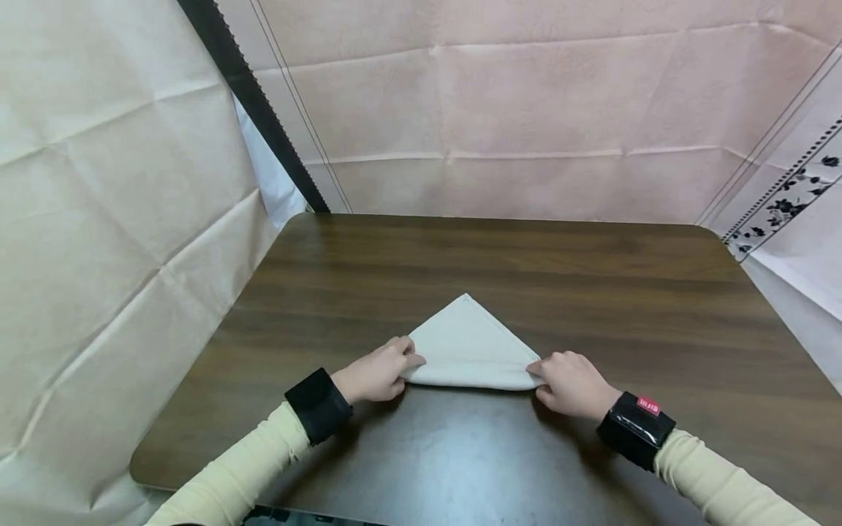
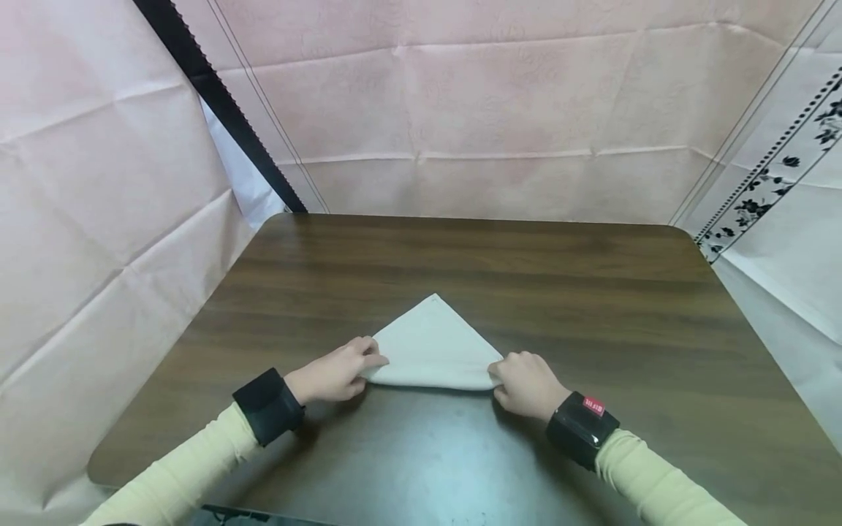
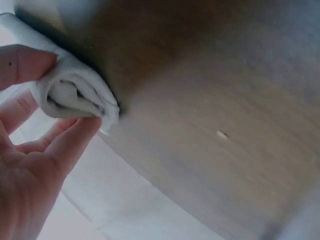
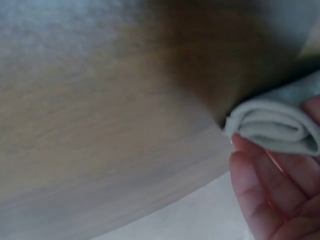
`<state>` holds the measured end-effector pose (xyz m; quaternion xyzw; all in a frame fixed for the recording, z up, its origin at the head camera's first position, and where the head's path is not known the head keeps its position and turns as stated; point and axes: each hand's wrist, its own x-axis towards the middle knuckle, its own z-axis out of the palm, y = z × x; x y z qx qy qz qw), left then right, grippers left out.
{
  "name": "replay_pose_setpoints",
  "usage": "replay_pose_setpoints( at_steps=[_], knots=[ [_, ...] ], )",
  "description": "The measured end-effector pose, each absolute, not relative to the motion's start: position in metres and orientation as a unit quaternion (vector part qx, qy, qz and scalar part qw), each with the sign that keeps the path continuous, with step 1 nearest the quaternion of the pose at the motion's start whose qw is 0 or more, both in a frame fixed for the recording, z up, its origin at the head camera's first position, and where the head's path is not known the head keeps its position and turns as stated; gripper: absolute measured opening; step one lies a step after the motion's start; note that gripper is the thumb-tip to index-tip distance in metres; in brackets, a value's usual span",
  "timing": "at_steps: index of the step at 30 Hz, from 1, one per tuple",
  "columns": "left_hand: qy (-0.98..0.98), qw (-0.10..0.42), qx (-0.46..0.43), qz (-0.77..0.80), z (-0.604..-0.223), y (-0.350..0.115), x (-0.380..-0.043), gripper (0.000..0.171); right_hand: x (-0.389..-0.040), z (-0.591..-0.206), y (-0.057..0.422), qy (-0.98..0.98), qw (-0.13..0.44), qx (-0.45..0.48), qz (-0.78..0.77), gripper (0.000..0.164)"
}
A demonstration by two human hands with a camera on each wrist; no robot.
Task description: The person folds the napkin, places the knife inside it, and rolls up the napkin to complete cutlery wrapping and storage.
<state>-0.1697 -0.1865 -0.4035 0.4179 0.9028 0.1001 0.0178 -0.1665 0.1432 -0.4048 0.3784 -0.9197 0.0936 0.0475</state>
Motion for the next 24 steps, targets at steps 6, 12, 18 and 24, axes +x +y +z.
replay_pose_setpoints(
  at_steps=[6, 12, 18, 24],
  knots=[
    [0.915, 0.017, 0.4, 0.046, -0.4, -0.189, -0.173, 0.039, -0.176, -0.401, 0.146, -0.921, 0.002, 0.361, 0.146, 0.014],
    [0.901, 0.004, 0.428, 0.071, -0.402, -0.192, -0.179, 0.038, -0.183, -0.398, 0.148, -0.919, -0.029, 0.345, 0.19, 0.019],
    [0.906, 0.032, 0.401, 0.133, -0.401, -0.195, -0.187, 0.022, -0.193, -0.398, 0.154, -0.916, -0.068, 0.319, 0.234, 0.018],
    [0.905, 0.063, 0.383, 0.175, -0.399, -0.2, -0.198, 0.015, -0.2, -0.399, 0.158, -0.911, -0.07, 0.303, 0.271, 0.017]
  ],
)
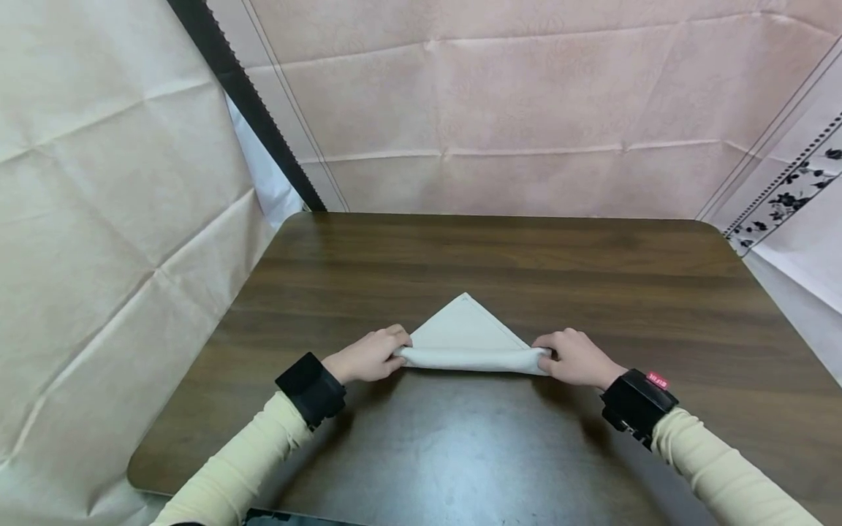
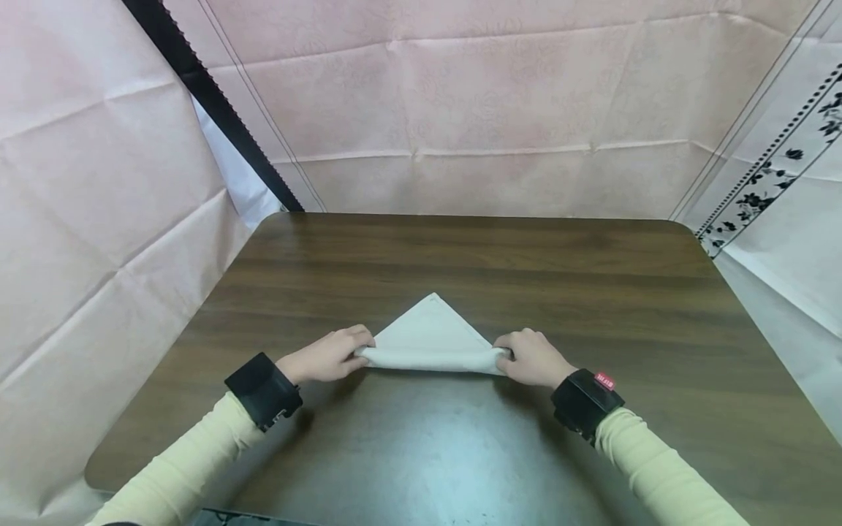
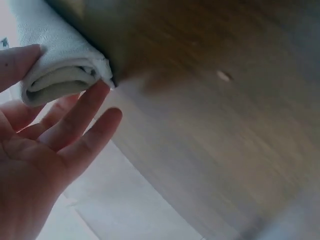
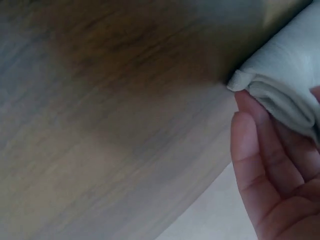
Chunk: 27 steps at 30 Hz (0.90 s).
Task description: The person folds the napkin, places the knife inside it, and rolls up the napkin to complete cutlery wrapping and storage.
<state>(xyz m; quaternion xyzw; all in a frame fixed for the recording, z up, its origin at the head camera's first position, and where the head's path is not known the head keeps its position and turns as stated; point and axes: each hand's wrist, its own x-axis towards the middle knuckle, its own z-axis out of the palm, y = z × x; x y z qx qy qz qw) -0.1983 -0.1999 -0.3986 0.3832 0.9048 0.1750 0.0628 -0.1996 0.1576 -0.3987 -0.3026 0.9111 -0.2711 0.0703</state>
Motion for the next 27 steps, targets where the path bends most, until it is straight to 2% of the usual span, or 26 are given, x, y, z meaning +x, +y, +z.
replay_pose_setpoints(
  at_steps=[8, 15, 20, 24, 27],
  knots=[
    [0.899, 0.098, 0.337, 0.264, -0.404, -0.199, -0.214, 0.015, -0.204, -0.409, 0.163, 0.917, 0.05, -0.265, -0.294, 0.023],
    [0.915, 0.048, 0.313, 0.249, -0.409, -0.194, -0.22, 0.014, -0.205, -0.412, 0.157, 0.932, 0.024, -0.245, -0.266, 0.024],
    [0.93, 0.033, 0.29, 0.225, -0.409, -0.188, -0.223, 0.013, -0.205, -0.413, 0.154, 0.944, -0.008, -0.237, -0.231, 0.02],
    [0.951, 0.022, 0.251, 0.178, -0.407, -0.18, -0.222, 0.01, -0.205, -0.416, 0.151, 0.951, -0.054, -0.237, -0.19, 0.013],
    [0.962, -0.007, 0.243, 0.123, -0.407, -0.175, -0.221, 0.011, -0.206, -0.419, 0.148, 0.954, -0.092, -0.239, -0.154, 0.007]
  ],
)
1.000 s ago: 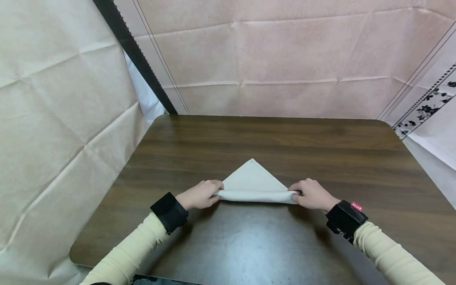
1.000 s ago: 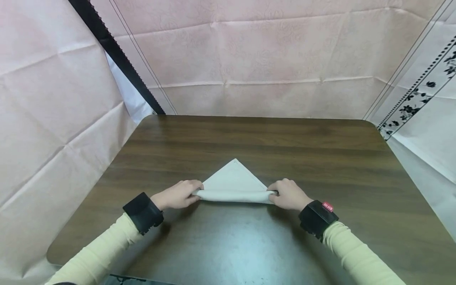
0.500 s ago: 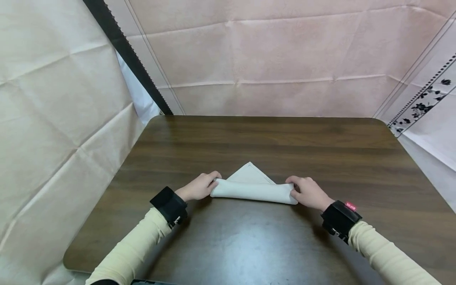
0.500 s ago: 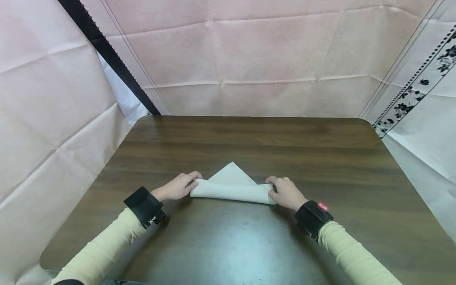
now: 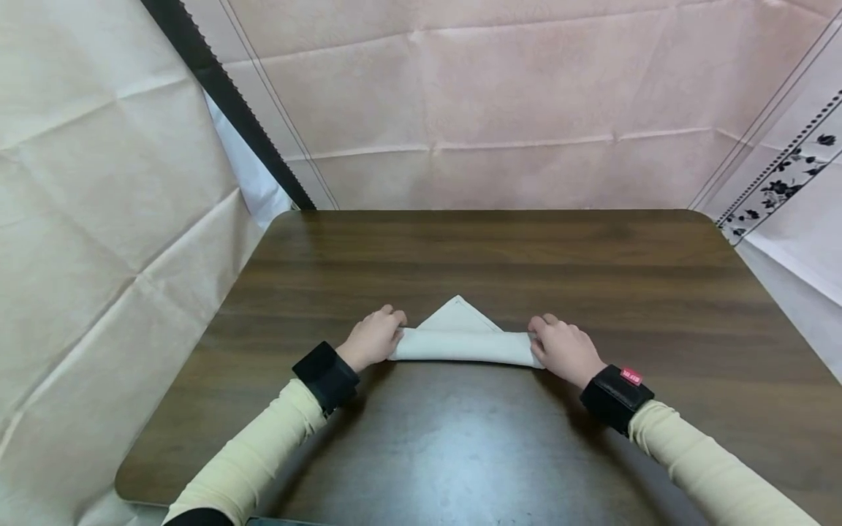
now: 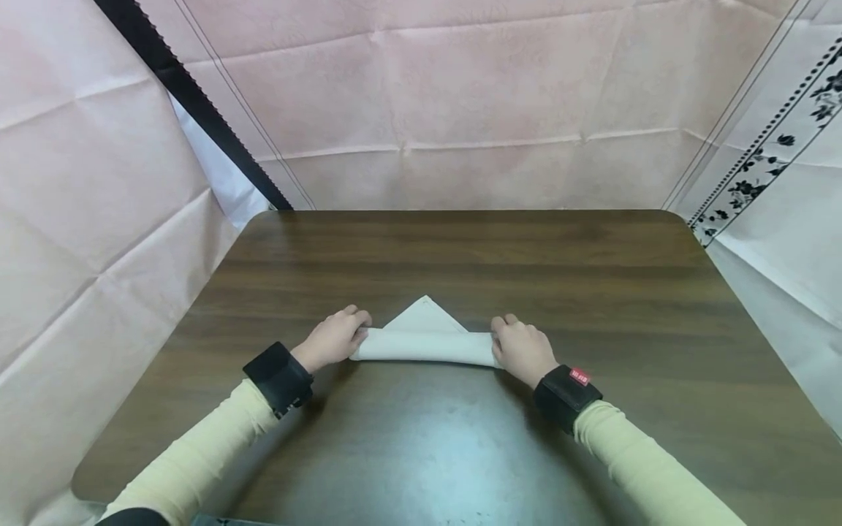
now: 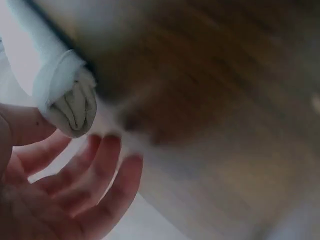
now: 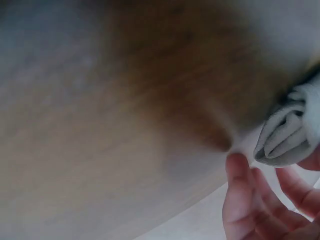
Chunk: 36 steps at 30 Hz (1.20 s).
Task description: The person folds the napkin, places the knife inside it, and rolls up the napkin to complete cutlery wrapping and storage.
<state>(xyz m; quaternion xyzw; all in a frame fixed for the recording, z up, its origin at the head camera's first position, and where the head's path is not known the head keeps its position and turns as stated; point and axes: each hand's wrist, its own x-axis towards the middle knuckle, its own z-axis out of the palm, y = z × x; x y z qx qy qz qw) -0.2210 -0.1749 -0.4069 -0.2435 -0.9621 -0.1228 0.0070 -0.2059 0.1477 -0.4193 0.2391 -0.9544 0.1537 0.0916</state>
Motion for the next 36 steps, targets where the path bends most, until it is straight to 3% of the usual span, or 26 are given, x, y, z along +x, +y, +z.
replay_pose_setpoints(
  at_steps=[5, 9, 13, 19, 23, 36],
  knots=[
    [-0.944, 0.081, -0.318, -0.021, -0.397, -0.166, -0.215, 0.022, -0.208, -0.419, 0.139, -0.937, 0.156, 0.29, 0.12, 0.013],
    [-0.918, 0.078, -0.39, -0.02, -0.391, -0.162, -0.206, 0.023, -0.206, -0.418, 0.136, -0.908, 0.183, 0.354, 0.133, 0.022],
    [-0.905, 0.075, -0.417, -0.031, -0.397, -0.163, -0.196, 0.013, -0.198, -0.417, 0.139, -0.896, 0.168, 0.384, 0.149, 0.026],
    [-0.909, 0.055, -0.413, 0.019, -0.398, -0.16, -0.189, 0.033, -0.193, -0.416, 0.144, -0.899, 0.14, 0.396, 0.127, 0.03],
    [-0.912, 0.039, -0.406, 0.04, -0.397, -0.156, -0.189, 0.033, -0.194, -0.418, 0.143, -0.897, 0.136, 0.406, 0.106, 0.033],
    [-0.902, 0.074, -0.416, 0.09, -0.401, -0.153, -0.176, 0.023, -0.183, -0.423, 0.142, -0.895, 0.14, 0.414, 0.093, 0.036]
  ],
)
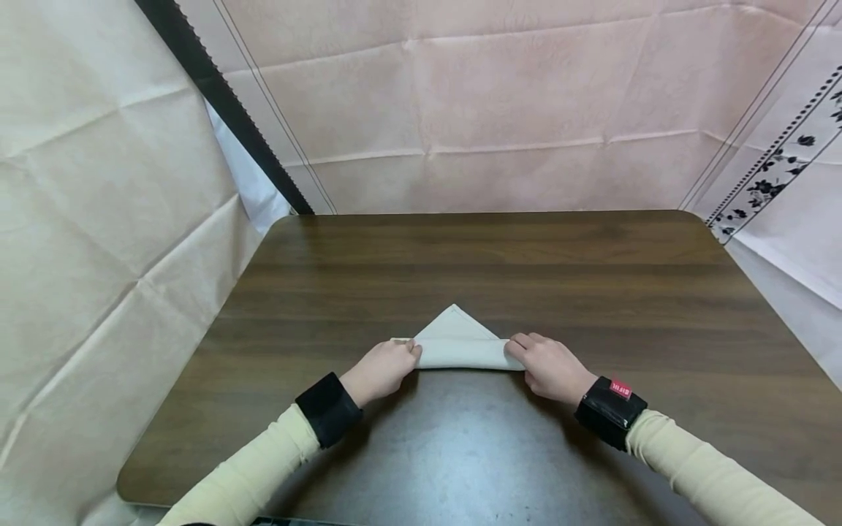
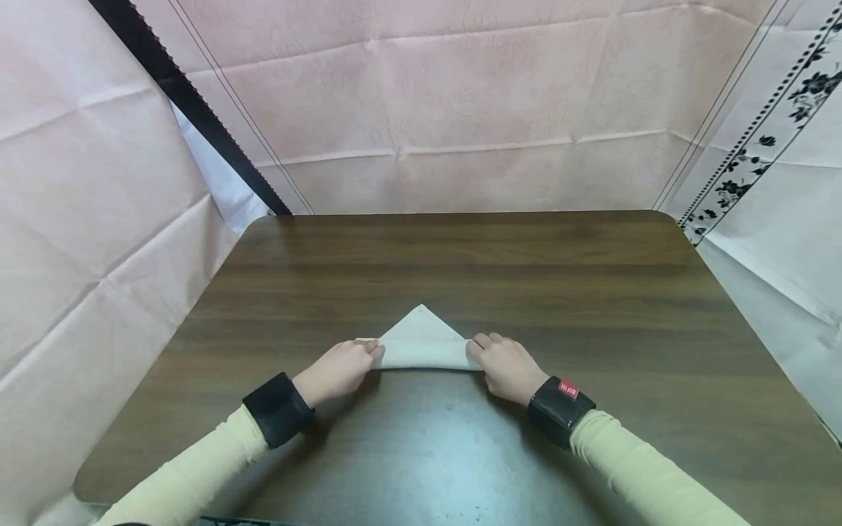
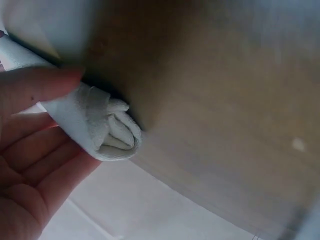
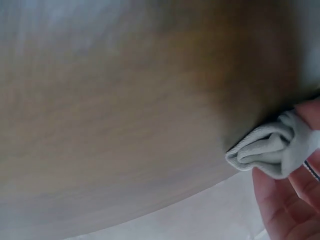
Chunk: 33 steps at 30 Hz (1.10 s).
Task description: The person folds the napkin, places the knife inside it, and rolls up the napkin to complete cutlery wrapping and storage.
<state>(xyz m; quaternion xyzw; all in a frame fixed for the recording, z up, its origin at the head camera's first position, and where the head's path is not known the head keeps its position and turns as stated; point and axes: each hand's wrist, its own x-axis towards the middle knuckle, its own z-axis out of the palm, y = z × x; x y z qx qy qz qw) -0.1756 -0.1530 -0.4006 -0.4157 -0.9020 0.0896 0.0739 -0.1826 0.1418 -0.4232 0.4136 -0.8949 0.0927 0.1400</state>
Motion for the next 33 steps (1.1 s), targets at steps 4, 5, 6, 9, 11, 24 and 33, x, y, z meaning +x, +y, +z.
replay_pose_setpoints(
  at_steps=[4, 5, 6, 9, 11, 24, 33],
  knots=[
    [-0.9, 0.072, -0.424, 0.066, -0.399, -0.153, -0.17, 0.018, -0.175, -0.421, 0.14, -0.896, 0.144, 0.409, 0.089, 0.036],
    [-0.901, 0.066, -0.424, 0.055, -0.399, -0.153, -0.169, 0.017, -0.174, -0.421, 0.14, -0.898, 0.141, 0.408, 0.089, 0.036],
    [-0.902, 0.059, -0.425, 0.044, -0.398, -0.154, -0.169, 0.016, -0.172, -0.42, 0.14, -0.899, 0.135, 0.406, 0.09, 0.035],
    [-0.905, 0.025, -0.424, -0.007, -0.397, -0.157, -0.169, 0.017, -0.167, -0.416, 0.139, -0.903, 0.112, 0.403, 0.102, 0.034],
    [-0.904, 0.004, -0.425, -0.047, -0.395, -0.16, -0.17, 0.02, -0.165, -0.413, 0.14, -0.904, 0.097, 0.401, 0.113, 0.033],
    [-0.89, -0.113, -0.38, -0.226, -0.392, -0.171, -0.193, 0.03, -0.185, -0.395, 0.145, -0.902, -0.037, 0.37, 0.221, 0.029],
    [-0.869, -0.164, -0.371, -0.285, -0.391, -0.176, -0.219, 0.028, -0.211, -0.392, 0.146, -0.896, -0.093, 0.337, 0.273, 0.027]
  ],
)
